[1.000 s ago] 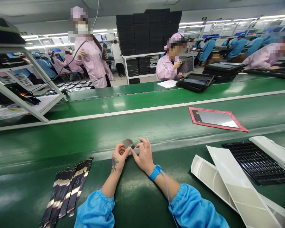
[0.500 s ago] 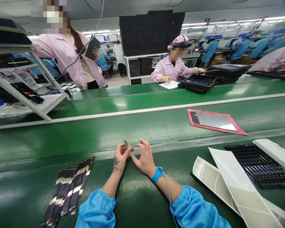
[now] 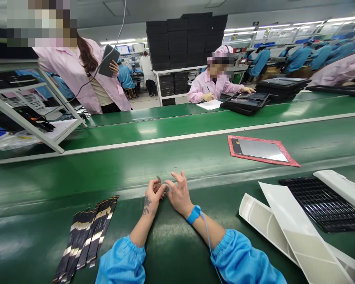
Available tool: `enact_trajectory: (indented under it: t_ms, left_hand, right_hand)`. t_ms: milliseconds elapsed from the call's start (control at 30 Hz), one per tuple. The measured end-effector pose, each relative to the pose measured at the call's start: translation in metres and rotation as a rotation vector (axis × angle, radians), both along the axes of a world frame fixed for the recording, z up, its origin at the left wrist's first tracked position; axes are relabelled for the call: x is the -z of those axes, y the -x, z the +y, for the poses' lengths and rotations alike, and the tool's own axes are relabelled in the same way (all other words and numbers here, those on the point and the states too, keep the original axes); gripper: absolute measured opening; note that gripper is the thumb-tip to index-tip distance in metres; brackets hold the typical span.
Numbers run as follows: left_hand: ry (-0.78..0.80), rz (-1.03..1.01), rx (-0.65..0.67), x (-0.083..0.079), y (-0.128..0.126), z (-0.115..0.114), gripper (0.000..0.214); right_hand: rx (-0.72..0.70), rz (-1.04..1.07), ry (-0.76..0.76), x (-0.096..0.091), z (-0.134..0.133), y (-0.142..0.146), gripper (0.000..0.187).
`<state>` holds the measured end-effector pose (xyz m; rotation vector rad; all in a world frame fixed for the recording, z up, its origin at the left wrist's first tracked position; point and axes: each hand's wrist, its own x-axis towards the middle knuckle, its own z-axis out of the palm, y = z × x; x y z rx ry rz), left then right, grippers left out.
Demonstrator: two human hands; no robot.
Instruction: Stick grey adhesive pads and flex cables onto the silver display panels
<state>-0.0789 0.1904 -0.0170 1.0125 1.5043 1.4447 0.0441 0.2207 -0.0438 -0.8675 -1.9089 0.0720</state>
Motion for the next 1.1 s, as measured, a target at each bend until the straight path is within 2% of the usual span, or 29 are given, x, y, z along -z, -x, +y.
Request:
enact_trajectory:
  t_ms: [167,333,500,767,1100]
  left_hand:
    - [-0.007,-0.007,0.059,-0.001,-0.001,0.0,0.066]
    - [-0.015,-0.017,0.086,0.008,-0.003,0.002,0.074]
    - [-0.038,0.02,0.018,0.015,-0.002,0.002,0.057]
    - [-0.113,0.111,-0.08,0.009,0.002,0.0,0.039]
    - [-0.136,0.159,-0.098,0.008,0.006,0.001,0.038]
  right_hand:
    - [-0.02,0.101,0.058,-0.004,0.001,-0.003,0.025]
    - [-0.007,0.26,0.2,-0.009,0.005,-0.007,0.012]
    - [0.027,0.426,0.391,-0.01,0.013,-0.011,0.018]
    - [-0.06,0.536,0.681,-0.008,0.028,-0.019,0.035]
    - [-0.162,0.465,0.769,-0.013,0.036,-0.036,0.027]
